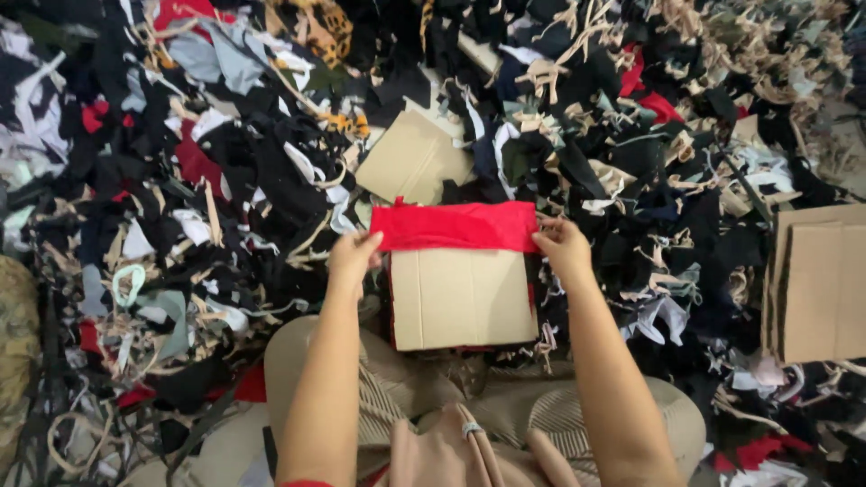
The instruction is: Sorting and stacking various fabric scraps onto a cardboard sheet
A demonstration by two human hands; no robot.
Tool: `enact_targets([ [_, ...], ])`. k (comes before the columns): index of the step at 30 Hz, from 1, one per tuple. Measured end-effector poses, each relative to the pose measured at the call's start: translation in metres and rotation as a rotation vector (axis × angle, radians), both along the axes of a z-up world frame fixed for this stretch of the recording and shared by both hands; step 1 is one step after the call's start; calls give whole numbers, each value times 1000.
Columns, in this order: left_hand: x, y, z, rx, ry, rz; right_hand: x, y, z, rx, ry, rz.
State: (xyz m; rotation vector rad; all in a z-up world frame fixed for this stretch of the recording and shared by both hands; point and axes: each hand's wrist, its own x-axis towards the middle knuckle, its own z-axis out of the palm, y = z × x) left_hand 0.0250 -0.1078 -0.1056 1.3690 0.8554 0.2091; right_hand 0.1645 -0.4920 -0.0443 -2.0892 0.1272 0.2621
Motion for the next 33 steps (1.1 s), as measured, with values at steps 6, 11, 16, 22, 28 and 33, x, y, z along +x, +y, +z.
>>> enact_targets([
  [6,-14,-27,59,-1,111,-18,-11,4,27,-233,49,-27],
  [11,-40,-35,74,170,301,-173,-45,-3,40,-366,116,49],
  [16,-52,-34,44,348,411,-342,-78,-18,39,-349,170,123],
  [22,-39,-37,50,513,313,-395,-87,-22,16,-61,198,85],
  [28,-37,-42,39,594,342,-395,-93,-20,25,-18,187,61],
  [33,-42,-57,85,732,14,21,-92,22,65,-438,-443,157],
])
